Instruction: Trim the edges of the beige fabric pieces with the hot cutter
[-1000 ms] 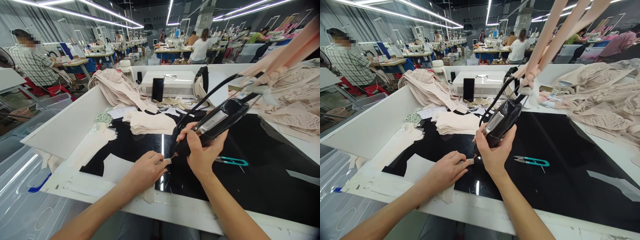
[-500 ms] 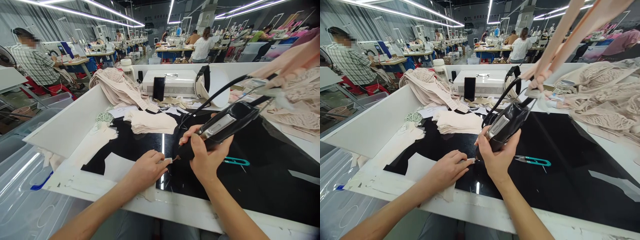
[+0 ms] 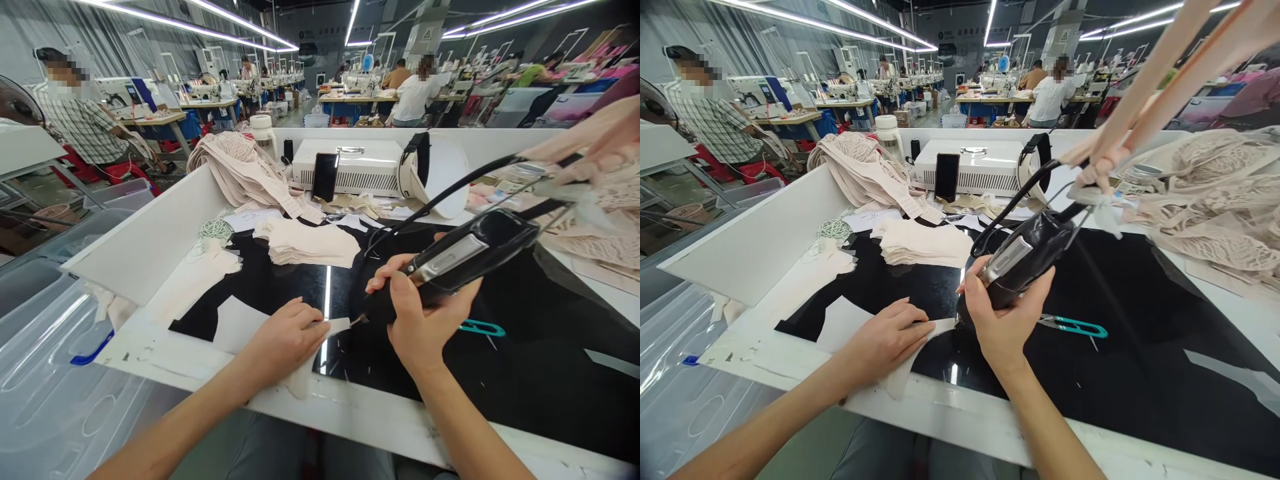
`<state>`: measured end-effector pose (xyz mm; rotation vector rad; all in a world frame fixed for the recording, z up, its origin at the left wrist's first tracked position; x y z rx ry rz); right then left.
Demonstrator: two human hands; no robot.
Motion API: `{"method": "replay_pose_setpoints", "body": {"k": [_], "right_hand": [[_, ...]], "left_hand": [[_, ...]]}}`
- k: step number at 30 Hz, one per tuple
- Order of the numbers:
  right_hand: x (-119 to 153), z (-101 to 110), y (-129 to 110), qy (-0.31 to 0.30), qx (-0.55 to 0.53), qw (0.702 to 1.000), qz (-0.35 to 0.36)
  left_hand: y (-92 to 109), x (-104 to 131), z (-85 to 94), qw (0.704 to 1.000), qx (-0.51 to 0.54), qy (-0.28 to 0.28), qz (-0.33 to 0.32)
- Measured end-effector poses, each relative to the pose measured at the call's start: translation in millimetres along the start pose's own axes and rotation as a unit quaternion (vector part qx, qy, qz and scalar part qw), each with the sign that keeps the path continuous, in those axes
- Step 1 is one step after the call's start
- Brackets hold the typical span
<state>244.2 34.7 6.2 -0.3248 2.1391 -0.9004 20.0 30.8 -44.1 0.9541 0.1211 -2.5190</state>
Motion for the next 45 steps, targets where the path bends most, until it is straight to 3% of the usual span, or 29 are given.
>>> {"method": "replay_pose_setpoints", "body": {"k": [17,23,32,45], "right_hand": [[-8.4,7.1,1.2,0.028,0.025,0.998,-0.048],[-9.7,7.0,-0.4,0.044,0.030,0.997,-0.054],[-10.8,-9.3,-6.3,0.052,0.000,0.996,-0.065],[5.7,-20.3,10.2,0.016,-0.008,0.998,-0.066]], "left_hand": [[5.1,5.2,-13.2,0.995,0.043,0.028,0.081],[9.6,4.4,-13.8,0.997,0.008,0.021,0.071],[7.4,4.1,-15.0,0.996,0.022,0.021,0.080],[6.5,6.3,-15.9,0.995,0.038,0.025,0.087]]}}
Point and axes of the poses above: each hand's wrist, its own x-axis away from the middle knuckle, its own z-axis out of the back of the hand, y = z × x, the point moved 2 cm from there along -x, towards the middle knuckle, and after that the axes turned 11 degrees about y, right-handed, at the moved point
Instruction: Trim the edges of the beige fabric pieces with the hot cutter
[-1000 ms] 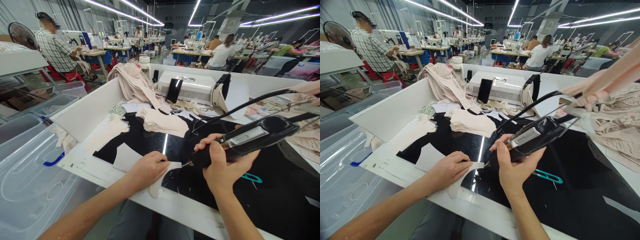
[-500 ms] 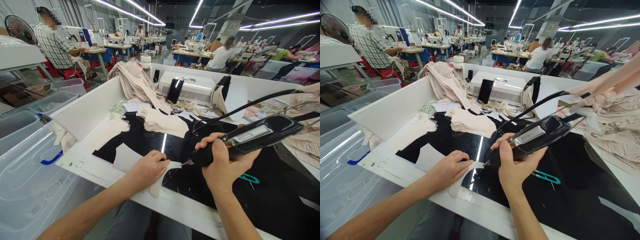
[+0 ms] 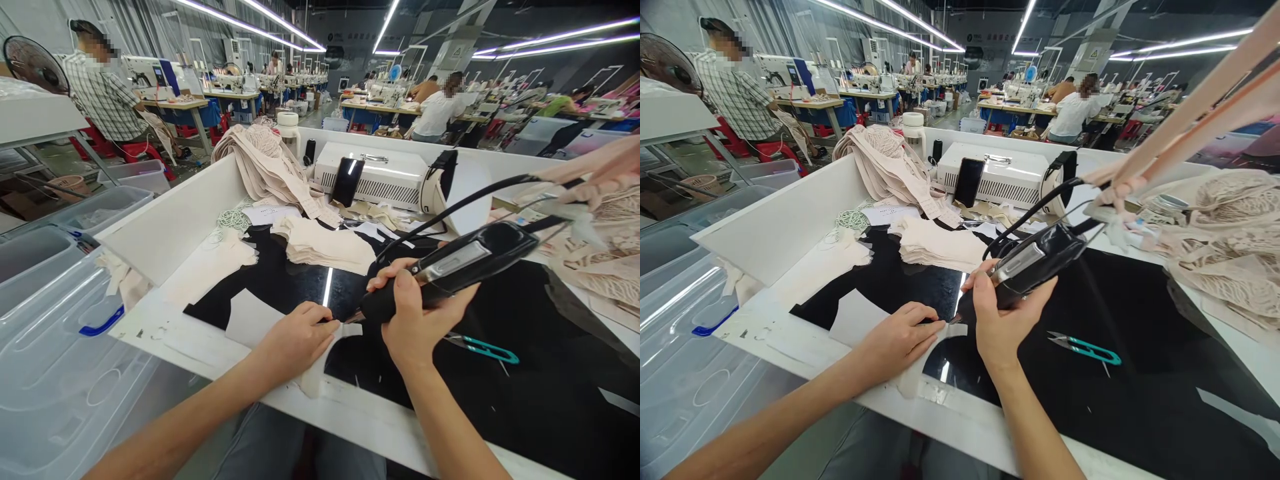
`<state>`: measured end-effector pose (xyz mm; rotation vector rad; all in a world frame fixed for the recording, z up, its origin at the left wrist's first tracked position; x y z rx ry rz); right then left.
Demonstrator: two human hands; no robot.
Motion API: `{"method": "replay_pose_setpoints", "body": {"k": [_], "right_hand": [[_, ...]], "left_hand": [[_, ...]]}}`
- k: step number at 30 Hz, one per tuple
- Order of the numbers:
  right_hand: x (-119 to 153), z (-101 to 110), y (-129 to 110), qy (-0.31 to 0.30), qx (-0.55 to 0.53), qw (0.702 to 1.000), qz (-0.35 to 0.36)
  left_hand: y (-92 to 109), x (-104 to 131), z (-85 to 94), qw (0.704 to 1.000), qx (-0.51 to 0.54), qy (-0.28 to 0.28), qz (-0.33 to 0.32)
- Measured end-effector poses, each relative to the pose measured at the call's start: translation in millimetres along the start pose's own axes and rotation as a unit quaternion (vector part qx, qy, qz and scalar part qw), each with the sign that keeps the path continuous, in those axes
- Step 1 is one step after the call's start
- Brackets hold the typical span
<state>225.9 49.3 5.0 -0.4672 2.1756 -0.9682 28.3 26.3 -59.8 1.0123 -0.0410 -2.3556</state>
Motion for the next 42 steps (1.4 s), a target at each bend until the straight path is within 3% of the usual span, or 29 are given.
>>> {"method": "replay_pose_setpoints", "body": {"k": [9,30,42], "right_hand": [[-11.1,7.6,-4.9,0.042,0.011,0.999,0.001],[10.4,4.6,-10.6,0.007,-0.002,1.000,-0.008],[-4.0,14.7,-12.5,0.031,0.004,1.000,-0.004]], "left_hand": [[0.7,-0.5,1.7,1.000,-0.001,-0.010,0.003],[-6.2,4.6,-0.2,1.000,0.015,-0.007,0.014],[-5.8,2.3,1.7,1.000,0.013,-0.014,0.011]]}}
Point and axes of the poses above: each hand's wrist, its own x-axis away from the middle knuckle, its own z-axis out of the back of the hand, y = z × x, the point moved 2 cm from there along -x, towards the middle knuckle, and after that the axes turned 11 degrees about y, right-handed, at the moved point
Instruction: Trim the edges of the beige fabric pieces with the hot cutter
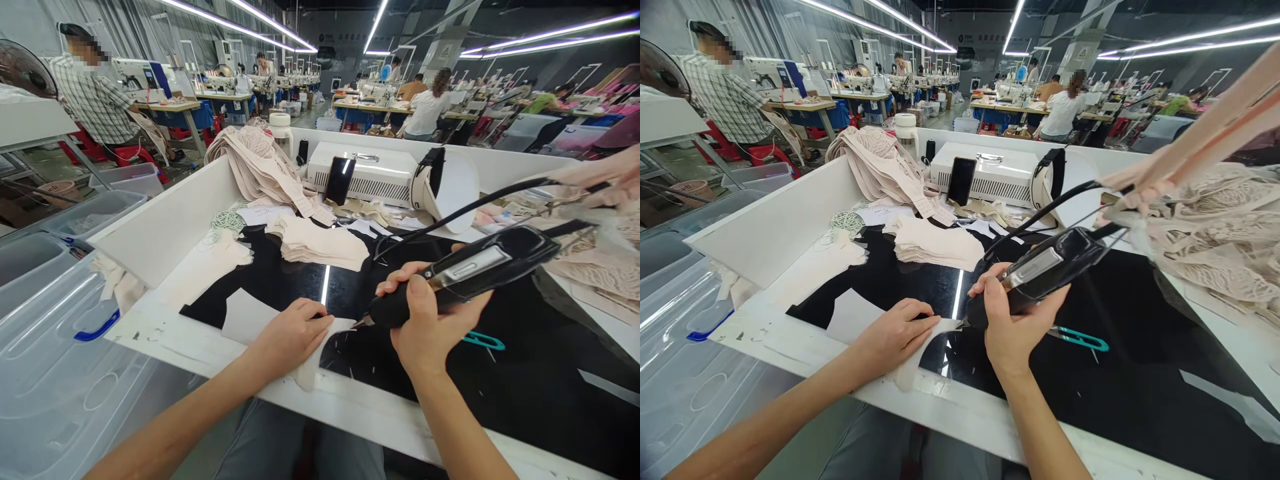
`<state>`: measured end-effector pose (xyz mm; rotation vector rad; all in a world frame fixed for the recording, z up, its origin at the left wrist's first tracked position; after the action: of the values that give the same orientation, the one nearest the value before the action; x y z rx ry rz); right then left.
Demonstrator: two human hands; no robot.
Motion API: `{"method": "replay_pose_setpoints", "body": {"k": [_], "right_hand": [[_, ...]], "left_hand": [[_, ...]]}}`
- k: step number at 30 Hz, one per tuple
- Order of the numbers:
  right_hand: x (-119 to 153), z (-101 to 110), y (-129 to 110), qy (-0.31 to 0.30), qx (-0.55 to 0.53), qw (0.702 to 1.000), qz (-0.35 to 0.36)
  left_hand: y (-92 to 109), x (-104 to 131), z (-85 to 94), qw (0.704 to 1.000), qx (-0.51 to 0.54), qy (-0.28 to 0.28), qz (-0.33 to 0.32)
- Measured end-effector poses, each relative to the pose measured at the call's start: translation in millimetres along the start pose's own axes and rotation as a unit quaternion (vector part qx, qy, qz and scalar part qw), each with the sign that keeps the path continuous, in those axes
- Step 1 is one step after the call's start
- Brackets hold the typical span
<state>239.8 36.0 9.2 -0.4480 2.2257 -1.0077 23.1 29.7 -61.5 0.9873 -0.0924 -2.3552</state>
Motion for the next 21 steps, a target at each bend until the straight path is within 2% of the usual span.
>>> {"method": "replay_pose_setpoints", "body": {"k": [14,17,21], "right_hand": [[3.5,0.5,3.2,-0.008,0.006,1.000,0.001],[4.9,1.2,1.7,-0.011,0.006,1.000,0.006],[8.8,1.8,-4.3,-0.008,0.003,1.000,0.018]], "left_hand": [[-1.6,-0.6,0.8,1.000,-0.006,-0.003,-0.009],[4.0,-0.7,6.0,1.000,-0.030,0.002,-0.009],[19.2,8.4,12.4,0.998,-0.057,0.001,0.035]]}}
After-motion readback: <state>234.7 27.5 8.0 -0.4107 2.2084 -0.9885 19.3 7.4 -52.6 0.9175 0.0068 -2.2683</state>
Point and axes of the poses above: each hand's wrist, its own x-axis away from the middle knuckle, its own z-axis out of the back of the hand, y = z × x, the point moved 2 cm from there along -x, towards the middle knuckle, and after that the axes turned 11 degrees about y, right-handed, at the moved point
